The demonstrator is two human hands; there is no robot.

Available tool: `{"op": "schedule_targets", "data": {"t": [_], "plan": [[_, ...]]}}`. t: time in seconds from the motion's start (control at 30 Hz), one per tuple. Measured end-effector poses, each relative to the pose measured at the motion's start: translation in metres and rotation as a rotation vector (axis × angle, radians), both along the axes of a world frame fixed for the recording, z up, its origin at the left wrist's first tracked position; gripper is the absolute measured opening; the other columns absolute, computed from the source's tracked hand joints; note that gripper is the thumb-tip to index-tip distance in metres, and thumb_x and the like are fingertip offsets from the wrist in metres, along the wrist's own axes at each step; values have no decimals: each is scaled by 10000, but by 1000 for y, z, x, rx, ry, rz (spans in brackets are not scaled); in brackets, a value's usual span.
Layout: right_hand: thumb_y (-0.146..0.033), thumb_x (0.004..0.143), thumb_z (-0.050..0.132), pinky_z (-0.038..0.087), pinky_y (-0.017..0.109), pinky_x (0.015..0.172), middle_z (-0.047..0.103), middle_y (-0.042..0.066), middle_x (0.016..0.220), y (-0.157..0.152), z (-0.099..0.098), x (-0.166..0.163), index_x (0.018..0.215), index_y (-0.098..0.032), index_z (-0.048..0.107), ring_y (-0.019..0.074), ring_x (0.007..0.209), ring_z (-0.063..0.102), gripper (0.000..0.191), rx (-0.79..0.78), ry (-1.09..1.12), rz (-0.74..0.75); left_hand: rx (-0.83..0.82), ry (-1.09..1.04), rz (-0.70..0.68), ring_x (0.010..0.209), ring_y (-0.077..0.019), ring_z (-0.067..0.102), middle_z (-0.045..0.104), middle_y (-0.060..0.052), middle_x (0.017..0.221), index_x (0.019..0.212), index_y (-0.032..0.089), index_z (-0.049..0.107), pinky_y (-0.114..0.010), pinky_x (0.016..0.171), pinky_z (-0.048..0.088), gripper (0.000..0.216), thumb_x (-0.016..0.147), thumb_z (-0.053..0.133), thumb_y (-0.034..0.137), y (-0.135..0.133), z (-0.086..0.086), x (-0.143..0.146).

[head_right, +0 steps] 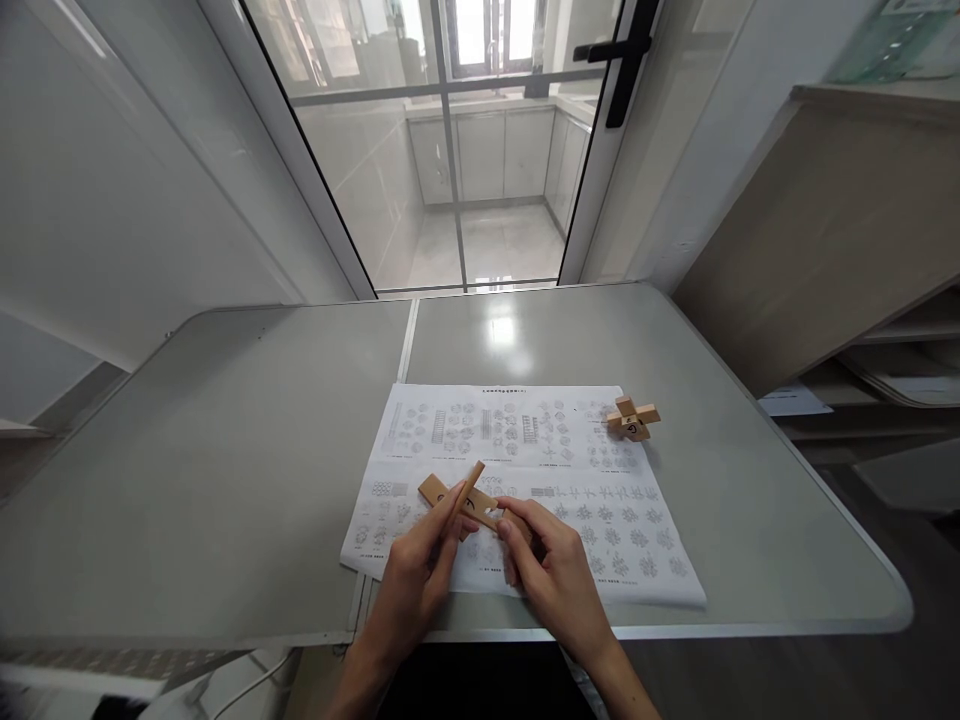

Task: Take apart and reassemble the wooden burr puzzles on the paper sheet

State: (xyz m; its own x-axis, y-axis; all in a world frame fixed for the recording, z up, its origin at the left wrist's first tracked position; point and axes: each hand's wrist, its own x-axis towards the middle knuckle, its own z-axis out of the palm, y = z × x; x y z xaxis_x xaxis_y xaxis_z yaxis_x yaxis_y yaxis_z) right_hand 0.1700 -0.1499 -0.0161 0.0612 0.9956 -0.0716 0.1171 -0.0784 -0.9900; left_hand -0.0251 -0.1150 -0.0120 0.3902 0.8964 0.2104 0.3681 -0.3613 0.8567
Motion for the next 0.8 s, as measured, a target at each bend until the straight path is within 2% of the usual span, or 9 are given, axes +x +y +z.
{"op": "schedule_targets", "data": {"t": [0.17,0.33,0.4,0.5,0.63,0.8], "plan": [[-506,1058,622,531,309,643,647,-16,638,0,-1,-1,1225,-194,714,181,567,613,366,-16,95,-20,43,26,-18,1167,-222,763,692,-82,1479,1675,319,355,-381,1050,621,606,1100,476,172,0,-1,2],[-491,1056,636,535,304,647,655,-19,638,-1,-3,-1,1237,-202,709,175,569,614,348,-7,134,-27,46,60,-58,1278,-241,719,543,-75,1633,1697,341,283,-408,1118,584,655,1097,484,172,-2,-4,2],[-489,1061,630,527,296,632,645,-24,631,-1,-4,-1,1242,-205,706,170,563,606,345,-5,131,-25,25,47,-64,1309,-248,703,563,-71,1616,1694,339,294,-418,1143,567,646,1097,484,182,-3,-4,2],[-485,1071,611,513,288,605,623,-27,637,-1,-3,-1,1256,-206,700,162,550,592,347,3,100,-9,-50,-2,-20,1365,-262,666,602,-65,1583,1659,322,389,-424,1162,552,584,1095,510,226,-3,-3,3],[-462,1084,582,506,293,612,660,10,747,-1,0,-1,1241,-200,716,161,586,596,333,57,-4,66,-120,-56,50,1409,-277,628,636,-72,1549,1599,288,494,-451,1196,514,510,1091,544,291,-2,2,4],[-458,1064,602,540,309,735,773,81,1043,0,2,-1,1297,-217,713,206,804,686,353,62,-90,110,-113,-51,2,1512,-244,504,528,-47,1647,1636,338,421,-448,1263,419,501,1139,413,277,-2,7,3]]}}
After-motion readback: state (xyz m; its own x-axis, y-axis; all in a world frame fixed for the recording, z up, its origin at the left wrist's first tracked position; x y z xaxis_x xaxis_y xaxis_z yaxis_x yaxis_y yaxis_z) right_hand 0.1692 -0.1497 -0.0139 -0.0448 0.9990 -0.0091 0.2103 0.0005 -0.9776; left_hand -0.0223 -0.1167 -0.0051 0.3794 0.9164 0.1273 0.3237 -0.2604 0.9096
